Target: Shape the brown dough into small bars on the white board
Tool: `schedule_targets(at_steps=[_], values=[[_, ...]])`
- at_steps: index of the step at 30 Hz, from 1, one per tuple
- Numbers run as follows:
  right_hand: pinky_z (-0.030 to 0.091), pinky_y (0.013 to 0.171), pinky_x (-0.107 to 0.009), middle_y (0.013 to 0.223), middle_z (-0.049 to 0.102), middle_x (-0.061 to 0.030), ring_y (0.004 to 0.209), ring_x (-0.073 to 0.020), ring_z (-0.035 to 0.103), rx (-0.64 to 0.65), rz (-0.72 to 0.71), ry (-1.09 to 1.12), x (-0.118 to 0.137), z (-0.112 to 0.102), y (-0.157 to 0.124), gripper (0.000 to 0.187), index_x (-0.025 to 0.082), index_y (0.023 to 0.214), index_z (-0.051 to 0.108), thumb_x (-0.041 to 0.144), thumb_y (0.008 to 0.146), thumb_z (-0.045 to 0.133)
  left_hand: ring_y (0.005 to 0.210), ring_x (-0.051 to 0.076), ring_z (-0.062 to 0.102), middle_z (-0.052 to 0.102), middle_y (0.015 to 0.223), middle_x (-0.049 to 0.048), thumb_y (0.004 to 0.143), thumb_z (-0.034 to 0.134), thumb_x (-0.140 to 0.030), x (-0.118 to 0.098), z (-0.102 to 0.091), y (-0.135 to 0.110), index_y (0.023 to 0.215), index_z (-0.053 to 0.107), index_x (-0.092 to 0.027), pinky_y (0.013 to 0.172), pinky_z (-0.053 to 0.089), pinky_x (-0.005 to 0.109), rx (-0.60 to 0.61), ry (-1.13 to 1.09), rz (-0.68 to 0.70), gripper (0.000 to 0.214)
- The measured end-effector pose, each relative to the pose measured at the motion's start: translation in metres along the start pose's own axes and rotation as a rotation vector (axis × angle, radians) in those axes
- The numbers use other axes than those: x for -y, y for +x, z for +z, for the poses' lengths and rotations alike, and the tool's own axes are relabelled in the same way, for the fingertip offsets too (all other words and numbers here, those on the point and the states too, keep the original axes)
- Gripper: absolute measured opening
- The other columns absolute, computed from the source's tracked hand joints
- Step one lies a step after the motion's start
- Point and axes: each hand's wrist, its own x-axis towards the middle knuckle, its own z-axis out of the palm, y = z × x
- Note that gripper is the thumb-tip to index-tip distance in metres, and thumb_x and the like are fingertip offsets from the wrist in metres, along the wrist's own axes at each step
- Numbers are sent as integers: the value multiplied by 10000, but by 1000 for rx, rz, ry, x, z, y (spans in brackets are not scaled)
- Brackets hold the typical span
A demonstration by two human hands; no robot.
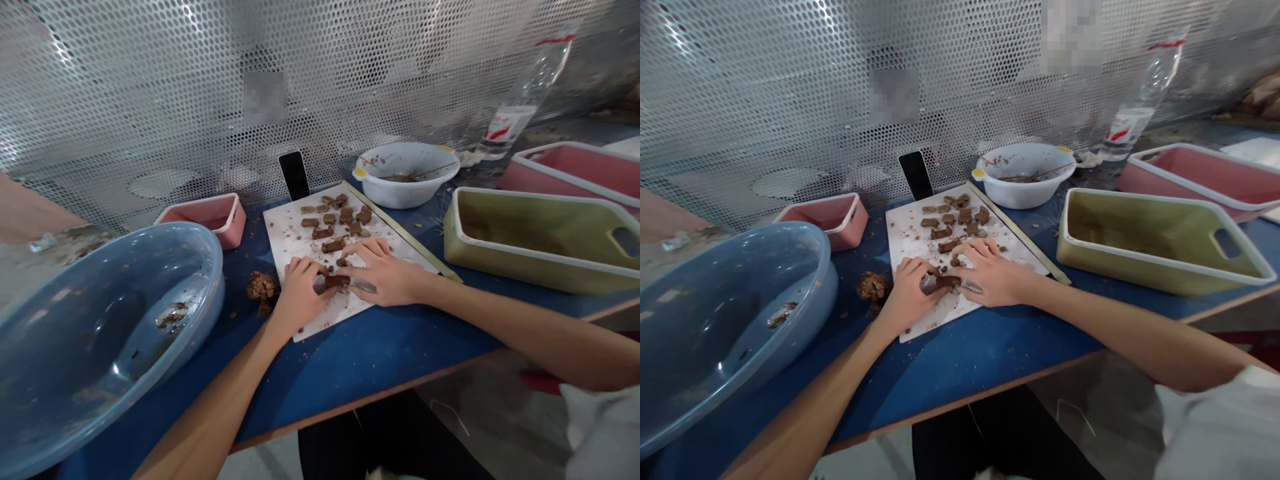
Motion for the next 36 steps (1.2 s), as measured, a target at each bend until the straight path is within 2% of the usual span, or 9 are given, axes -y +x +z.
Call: schedule_targets(at_steps=[6, 11, 16, 21, 25, 26, 31, 34, 36], values=[[459, 1037, -587, 1424, 597, -196, 1343, -403, 495, -104, -77, -54, -5, -4, -4, 288, 201, 1191, 790, 374, 1104, 577, 1129, 316, 571, 679, 1103, 69, 903, 903, -337, 1, 0, 0, 1026, 657, -225, 983, 492, 490, -14, -15, 39, 297], [440, 1051, -581, 1443, 607, -172, 1327, -389, 501, -87, -111, -83, -7, -4, -5, 314, 244, 1324, 770, 364, 1086, 604, 1124, 309, 572, 688, 1097, 67, 904, 903, -339, 2, 0, -1, 1031, 671, -223, 977, 489, 479, -37, -12, 46, 289], [437, 1041, -544, 1382, 647, -147, 1307, -368, 512, -143, -105, -59, -7, -2, -5, 213, 239, 1122, 823, 307, 1057, 632, 1108, 302, 564, 683, 1092, 63, 920, 889, -344, 2, 0, -1, 1036, 673, -224, 969, 485, 471, -26, -19, 52, 273], [424, 1029, -535, 1359, 663, -157, 1256, -355, 535, -122, -158, -113, -7, 0, -4, 353, 243, 1375, 754, 309, 1052, 628, 1119, 309, 562, 684, 1093, 65, 906, 900, -346, 2, 0, 0, 1018, 666, -225, 971, 482, 475, -22, -21, 38, 286], [396, 1019, -514, 1257, 711, -114, 1228, -325, 563, -205, -163, -86, -8, -1, -5, 178, 239, 1072, 813, 261, 1029, 642, 1119, 313, 557, 680, 1096, 70, 925, 881, -358, 1, -2, 0, 1022, 660, -222, 968, 480, 480, -3, -20, 34, 277], [391, 1015, -511, 1249, 714, -107, 1220, -320, 569, -218, -161, -85, -8, -2, -5, 168, 243, 1058, 810, 258, 1023, 647, 1120, 314, 555, 680, 1097, 70, 930, 876, -364, 1, -2, 0, 1018, 658, -222, 971, 478, 482, 0, -21, 35, 275], [398, 1000, -492, 1305, 707, -106, 1203, -311, 563, -178, -253, -145, -11, -3, -8, 333, 272, 1343, 742, 309, 1021, 664, 1134, 321, 551, 684, 1109, 70, 927, 877, -360, 0, -4, 0, 1002, 654, -230, 992, 478, 494, 15, -23, 24, 269], [400, 1013, -484, 1277, 735, -83, 1199, -292, 582, -234, -297, -144, -13, -2, -11, 200, 247, 1197, 755, 300, 1038, 647, 1141, 324, 549, 681, 1120, 76, 926, 880, -368, -1, -4, 0, 1018, 659, -227, 999, 478, 499, 15, -16, 19, 277], [404, 1018, -482, 1263, 745, -84, 1186, -286, 597, -263, -309, -143, -15, -2, -12, 184, 229, 1177, 749, 290, 1038, 645, 1135, 319, 552, 678, 1119, 77, 929, 879, -374, -1, -4, 0, 1030, 664, -224, 996, 480, 496, 12, -16, 22, 281]])
